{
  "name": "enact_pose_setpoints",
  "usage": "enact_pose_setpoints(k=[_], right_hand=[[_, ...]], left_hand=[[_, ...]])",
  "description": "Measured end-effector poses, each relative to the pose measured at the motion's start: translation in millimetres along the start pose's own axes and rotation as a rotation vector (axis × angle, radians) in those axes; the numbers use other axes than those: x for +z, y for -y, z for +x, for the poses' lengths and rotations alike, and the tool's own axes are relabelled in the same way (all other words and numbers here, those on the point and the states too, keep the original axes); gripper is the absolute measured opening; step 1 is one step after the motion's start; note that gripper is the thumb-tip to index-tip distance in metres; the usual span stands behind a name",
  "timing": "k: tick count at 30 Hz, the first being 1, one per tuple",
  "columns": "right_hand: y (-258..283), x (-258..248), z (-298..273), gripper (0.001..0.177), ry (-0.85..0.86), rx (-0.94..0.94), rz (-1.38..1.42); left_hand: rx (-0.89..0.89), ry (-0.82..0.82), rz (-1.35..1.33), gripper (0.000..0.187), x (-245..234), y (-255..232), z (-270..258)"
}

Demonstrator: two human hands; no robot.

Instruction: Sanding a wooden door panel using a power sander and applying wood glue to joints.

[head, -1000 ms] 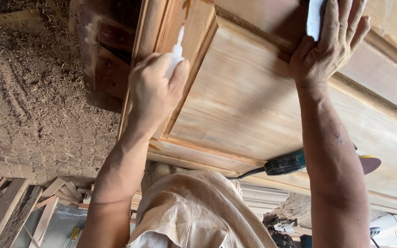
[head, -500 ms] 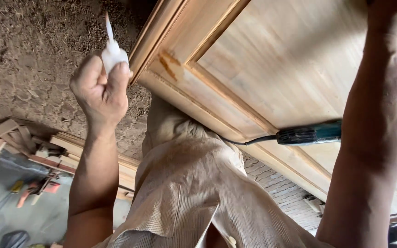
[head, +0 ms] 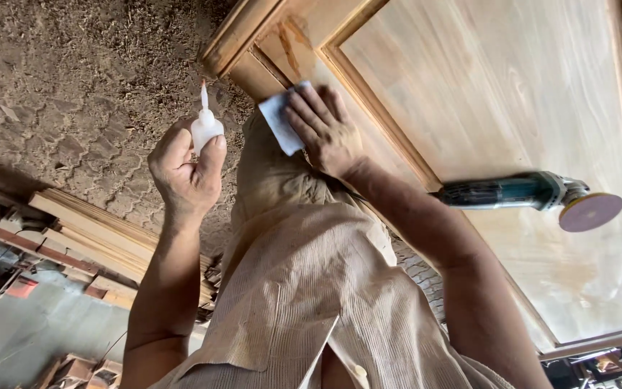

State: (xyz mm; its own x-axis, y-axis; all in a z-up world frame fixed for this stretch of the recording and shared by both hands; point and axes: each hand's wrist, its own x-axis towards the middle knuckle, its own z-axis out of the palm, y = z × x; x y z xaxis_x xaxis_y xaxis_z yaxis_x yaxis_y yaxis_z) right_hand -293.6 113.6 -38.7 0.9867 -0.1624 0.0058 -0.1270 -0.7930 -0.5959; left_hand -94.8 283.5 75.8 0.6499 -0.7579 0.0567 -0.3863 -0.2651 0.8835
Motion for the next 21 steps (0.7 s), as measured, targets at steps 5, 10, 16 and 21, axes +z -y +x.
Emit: enact_pose_setpoints(k=[5, 10, 16, 21], right_hand=[[7, 9, -84, 0.082, -0.281, 0.014, -0.081], [22, 24, -118, 0.060, -0.376, 0.120, -0.202], [51, 65, -114, 0.064, -0.507, 0.353, -0.298], [98, 108, -123, 0.063, -0.513, 0.493, -0.364]], left_hand=[[0.014, -0.066, -0.071, 0.028, -4, -33, -5], [0.129, -0.047, -0.068, 0.035, -4, -36, -11], [0.299, 0.045, -0.154, 0.030, -18, -12, -2], [0.409, 0.118, -0.204, 0.024, -58, -14, -19]])
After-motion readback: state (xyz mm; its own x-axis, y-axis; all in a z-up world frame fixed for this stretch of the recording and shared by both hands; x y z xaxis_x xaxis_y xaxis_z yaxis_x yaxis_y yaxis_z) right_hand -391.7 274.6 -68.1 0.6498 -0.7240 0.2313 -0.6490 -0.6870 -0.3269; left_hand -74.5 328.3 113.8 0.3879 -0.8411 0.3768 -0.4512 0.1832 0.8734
